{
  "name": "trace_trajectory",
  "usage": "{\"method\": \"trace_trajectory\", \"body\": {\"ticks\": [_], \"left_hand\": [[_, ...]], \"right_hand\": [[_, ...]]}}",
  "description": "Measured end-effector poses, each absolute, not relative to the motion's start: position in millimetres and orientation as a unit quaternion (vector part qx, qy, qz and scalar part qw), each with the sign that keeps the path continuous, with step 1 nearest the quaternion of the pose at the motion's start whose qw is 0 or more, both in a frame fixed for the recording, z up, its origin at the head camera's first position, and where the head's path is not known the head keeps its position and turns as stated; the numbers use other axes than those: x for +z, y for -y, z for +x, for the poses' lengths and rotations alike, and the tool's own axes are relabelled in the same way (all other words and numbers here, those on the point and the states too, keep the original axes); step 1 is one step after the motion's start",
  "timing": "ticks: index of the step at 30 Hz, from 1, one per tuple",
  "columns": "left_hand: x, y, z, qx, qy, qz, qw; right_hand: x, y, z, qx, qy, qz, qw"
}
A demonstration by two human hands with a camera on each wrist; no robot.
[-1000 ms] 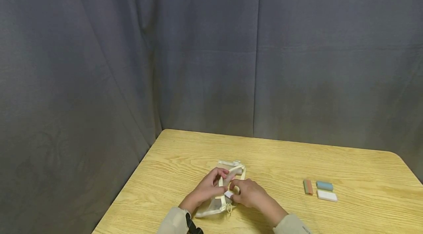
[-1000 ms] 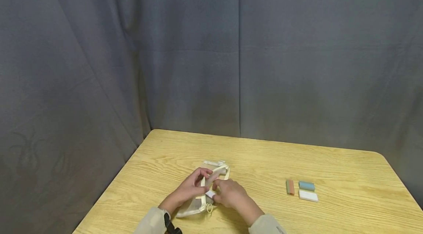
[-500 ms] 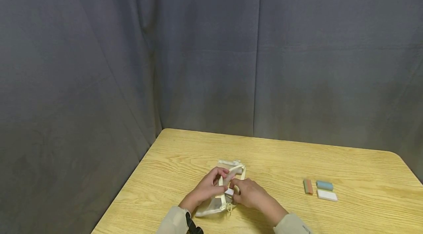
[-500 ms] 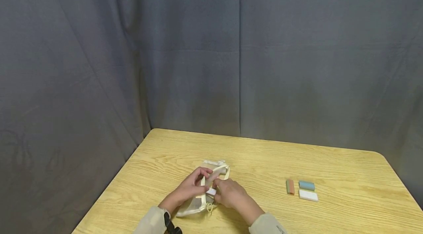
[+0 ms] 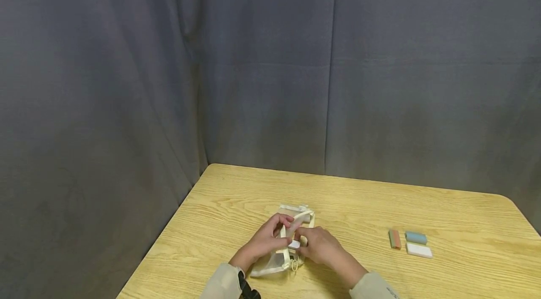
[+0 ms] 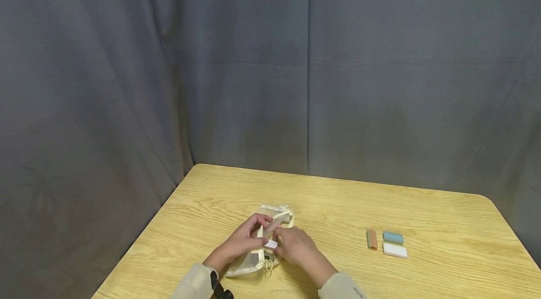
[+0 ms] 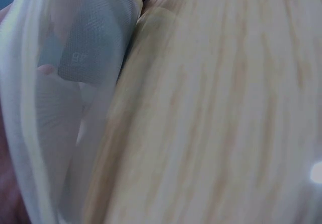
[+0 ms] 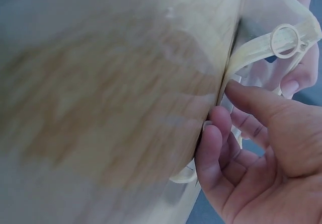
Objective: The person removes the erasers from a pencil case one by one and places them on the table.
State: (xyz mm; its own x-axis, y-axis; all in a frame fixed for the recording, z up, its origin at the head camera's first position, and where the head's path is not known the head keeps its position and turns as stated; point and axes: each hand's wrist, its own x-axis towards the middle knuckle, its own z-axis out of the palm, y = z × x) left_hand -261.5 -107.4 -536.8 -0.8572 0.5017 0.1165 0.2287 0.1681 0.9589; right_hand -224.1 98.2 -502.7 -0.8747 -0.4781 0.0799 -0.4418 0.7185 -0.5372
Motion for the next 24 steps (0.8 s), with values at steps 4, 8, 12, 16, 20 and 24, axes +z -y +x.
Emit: {"method": "trace_trajectory", "body": {"ticks": [4, 8, 12, 16, 20, 24], "left_hand": [[-535, 106, -260, 0.594, -0.761, 0.235, 0.112], [-534, 107, -260, 0.593, -0.762, 0.234, 0.111], [-534, 107, -260, 0.594, -0.76, 0.24, 0.111], [-535, 107, -261, 0.593, -0.758, 0.245, 0.113], [-534, 107, -261, 0.589, -0.763, 0.241, 0.114], [-535, 107, -261, 0.591, -0.763, 0.236, 0.113]], "right_hand": [[-503, -99, -224, -0.287, -0.929, -0.231, 0.028], [-501, -101, -224, -0.312, -0.923, -0.223, 0.043], [-498, -104, -224, -0.332, -0.916, -0.219, 0.051], [-498, -107, -223, -0.335, -0.914, -0.225, 0.038], [-496, -112, -221, -0.341, -0.912, -0.227, 0.03], [-494, -118, -217, -0.344, -0.913, -0.216, 0.028]]}}
